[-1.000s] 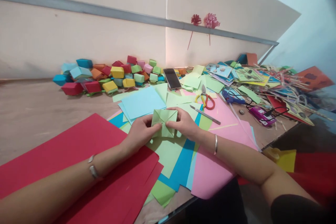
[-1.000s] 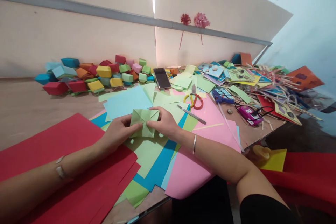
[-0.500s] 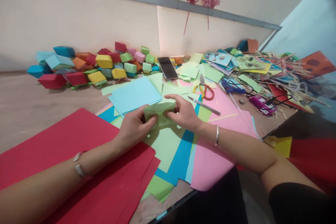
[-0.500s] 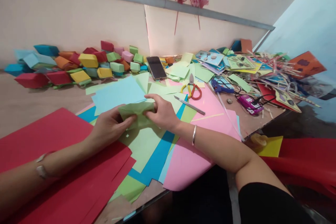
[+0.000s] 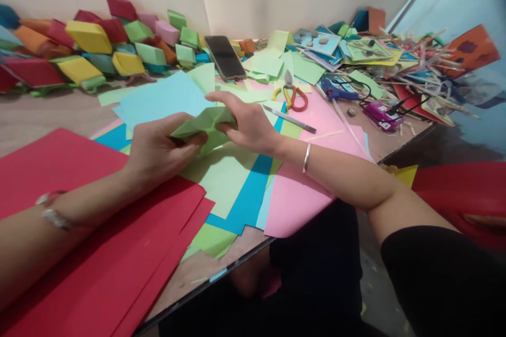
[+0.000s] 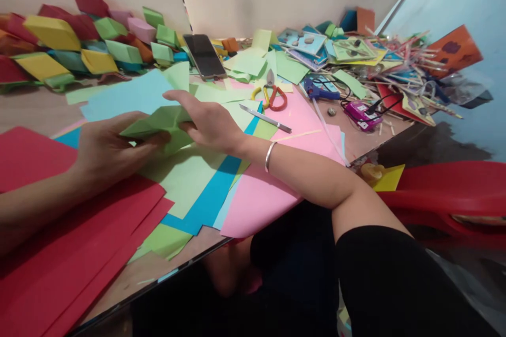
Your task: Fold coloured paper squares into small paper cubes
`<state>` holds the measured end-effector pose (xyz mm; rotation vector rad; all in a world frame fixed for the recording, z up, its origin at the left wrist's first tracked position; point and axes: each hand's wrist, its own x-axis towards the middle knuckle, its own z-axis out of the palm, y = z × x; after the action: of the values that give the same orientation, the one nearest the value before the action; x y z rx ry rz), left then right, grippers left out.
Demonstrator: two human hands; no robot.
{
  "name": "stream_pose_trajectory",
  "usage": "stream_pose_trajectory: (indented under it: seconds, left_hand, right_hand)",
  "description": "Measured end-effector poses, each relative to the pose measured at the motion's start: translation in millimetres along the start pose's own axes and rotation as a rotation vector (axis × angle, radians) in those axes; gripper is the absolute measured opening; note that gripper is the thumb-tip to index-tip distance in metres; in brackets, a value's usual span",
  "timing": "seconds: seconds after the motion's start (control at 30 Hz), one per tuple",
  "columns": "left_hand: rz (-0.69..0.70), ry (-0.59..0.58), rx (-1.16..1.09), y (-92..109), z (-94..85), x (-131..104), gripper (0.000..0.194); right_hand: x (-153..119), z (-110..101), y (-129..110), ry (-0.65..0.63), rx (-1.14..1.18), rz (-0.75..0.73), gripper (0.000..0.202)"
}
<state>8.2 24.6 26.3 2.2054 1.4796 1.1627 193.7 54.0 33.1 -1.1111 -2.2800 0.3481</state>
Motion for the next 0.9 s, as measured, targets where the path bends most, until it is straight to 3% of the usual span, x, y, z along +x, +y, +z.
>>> stream_pose_trajectory:
  seconds: [0.2,0.4,0.73,0.9]
  left_hand:
    - [-0.003,0.005,0.094,-0.5,2.3,0.9,0.022]
    - [0.011,-0.026,0.067,-2.6,0.8,0.4,0.019]
    - [-0.133,-0.087,-0.126,-8.4,0.9,2.5,0.021]
    - [-0.256,-0.121,-0.35,-10.9,2.4,4.5,0.026]
  right_hand:
    - [0.4,0.5,1.7,-0.025,-0.072,-0.074,0.052]
    - [2.4,-0.3,2.0,-0.05,-0.083,-0.059,0.052]
    - [1.9,-0.1,7.1,-0.011,-0.074,-0.06,0.052]
    - [4.1,-1.6,9.5,-0.007,-0.056,-0.048,0.061]
